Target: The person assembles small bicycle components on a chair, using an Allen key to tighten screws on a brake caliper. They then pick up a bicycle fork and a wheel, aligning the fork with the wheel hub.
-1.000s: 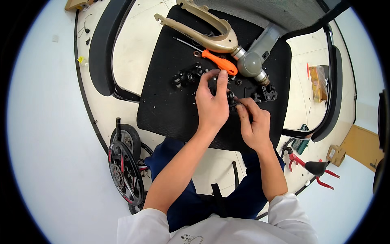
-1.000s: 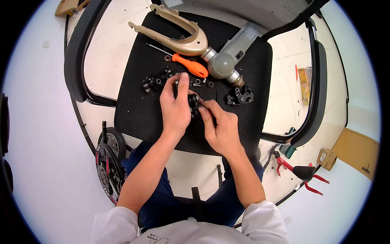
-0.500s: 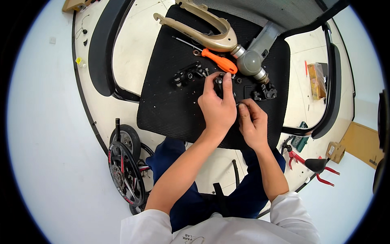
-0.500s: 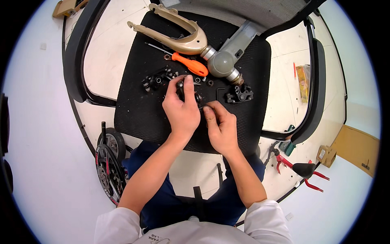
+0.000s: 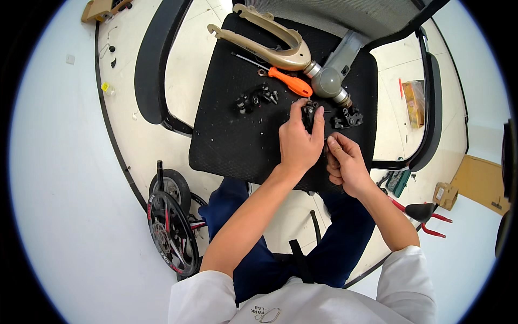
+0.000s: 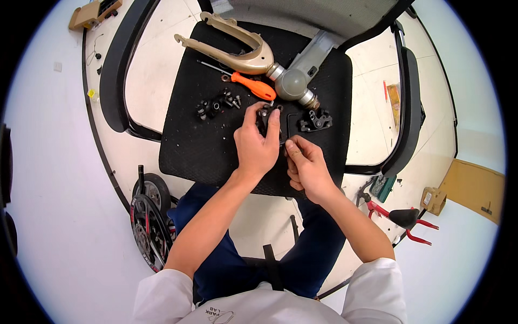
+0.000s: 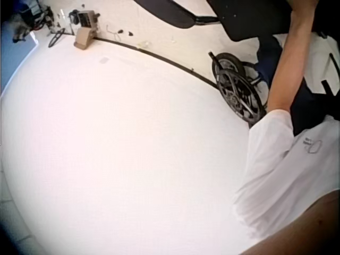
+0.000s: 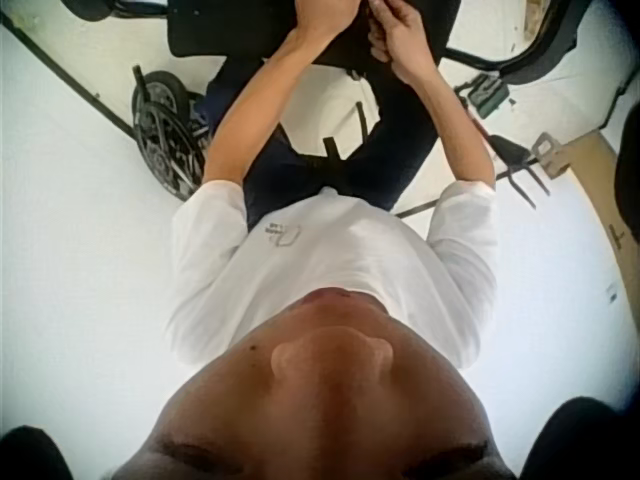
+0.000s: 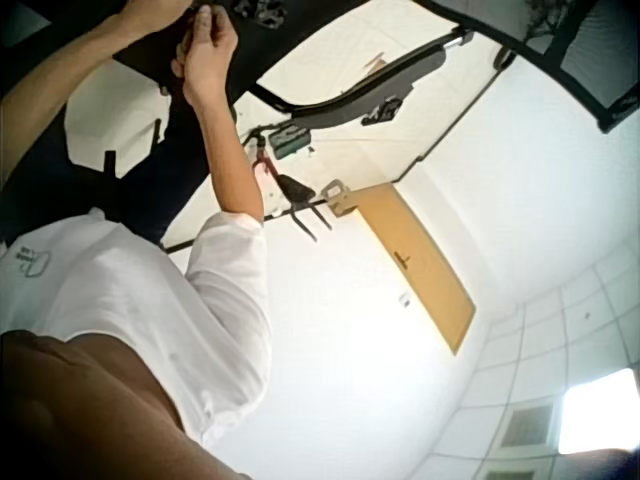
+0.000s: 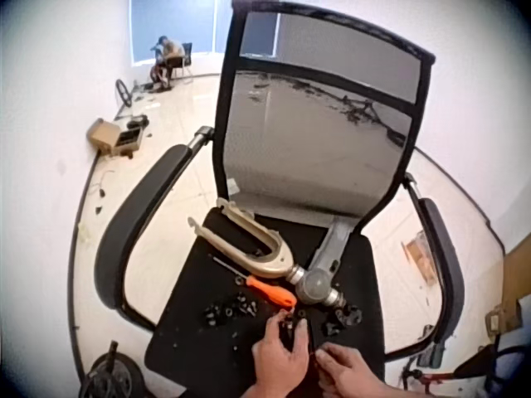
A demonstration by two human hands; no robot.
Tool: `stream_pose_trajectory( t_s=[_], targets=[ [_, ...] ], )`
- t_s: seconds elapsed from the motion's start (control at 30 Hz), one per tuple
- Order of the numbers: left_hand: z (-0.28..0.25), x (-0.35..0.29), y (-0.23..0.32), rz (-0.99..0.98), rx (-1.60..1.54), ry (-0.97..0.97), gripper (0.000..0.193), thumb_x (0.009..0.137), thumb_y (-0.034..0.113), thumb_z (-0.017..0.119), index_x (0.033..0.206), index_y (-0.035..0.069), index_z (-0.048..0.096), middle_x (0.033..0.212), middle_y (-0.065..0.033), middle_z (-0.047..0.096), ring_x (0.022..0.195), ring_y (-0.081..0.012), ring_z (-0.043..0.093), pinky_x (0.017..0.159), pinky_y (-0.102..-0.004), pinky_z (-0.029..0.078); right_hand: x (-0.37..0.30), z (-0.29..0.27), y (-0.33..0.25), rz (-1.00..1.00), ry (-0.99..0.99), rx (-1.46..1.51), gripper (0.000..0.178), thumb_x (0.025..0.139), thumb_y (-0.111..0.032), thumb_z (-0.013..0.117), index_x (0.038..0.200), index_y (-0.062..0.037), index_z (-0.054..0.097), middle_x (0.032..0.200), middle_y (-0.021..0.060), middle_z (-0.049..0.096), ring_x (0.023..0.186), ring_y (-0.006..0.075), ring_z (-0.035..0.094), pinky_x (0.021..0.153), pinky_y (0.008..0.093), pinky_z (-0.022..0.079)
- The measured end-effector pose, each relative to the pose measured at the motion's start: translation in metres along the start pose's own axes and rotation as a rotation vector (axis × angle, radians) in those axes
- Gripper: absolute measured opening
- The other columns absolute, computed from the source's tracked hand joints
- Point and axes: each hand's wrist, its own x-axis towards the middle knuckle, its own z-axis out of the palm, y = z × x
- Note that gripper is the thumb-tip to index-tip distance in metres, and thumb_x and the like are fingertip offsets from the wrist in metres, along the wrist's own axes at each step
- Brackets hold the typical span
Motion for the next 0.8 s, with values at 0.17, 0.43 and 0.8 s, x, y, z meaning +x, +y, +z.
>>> stream_pose_trajectory(
  t_s=[0.17,0.43,0.8],
  targets=[
    [-0.015,0.016,0.015,-0.127,-0.080,0.005,0.030,0.094,0.023,0.061,0.105,-0.005,0.061,0.072,-0.0116,0.064,0.063,-0.0137,0.061,0.061,-0.0291,0.048,0.006,0.019,0.006,-0.191,0.104,-0.129,0.023,0.103,-0.026,0.046,0.087,-0.0097,0.047,0.056,-0.0055,0.028,0.040,0.0040,0.020,0.037,0.0233,0.015],
    [-0.038,0.026,0.004,0.002,0.039,0.010,0.020,0.096,0.016,0.059,0.105,-0.002,0.060,0.072,-0.0035,0.062,0.063,-0.0069,0.059,0.057,-0.0226,0.047,0.013,0.019,-0.005,0.035,-0.130,0.290,0.025,0.101,-0.030,0.050,0.085,-0.0114,0.046,0.057,-0.0065,0.023,0.042,0.0035,0.017,0.037,0.0226,0.011],
    [-0.055,0.047,0.005,-0.598,-0.851,-0.089,0.037,0.086,0.008,0.048,0.121,-0.001,0.049,0.099,-0.0178,0.061,0.086,-0.0216,0.061,0.077,-0.0339,0.050,0.083,-0.017,-0.001,-0.484,0.199,-0.369,0.019,0.094,-0.018,0.060,0.090,0.0001,0.058,0.056,-0.0006,0.045,0.051,0.0052,0.036,0.047,0.0272,0.030]
  ],
)
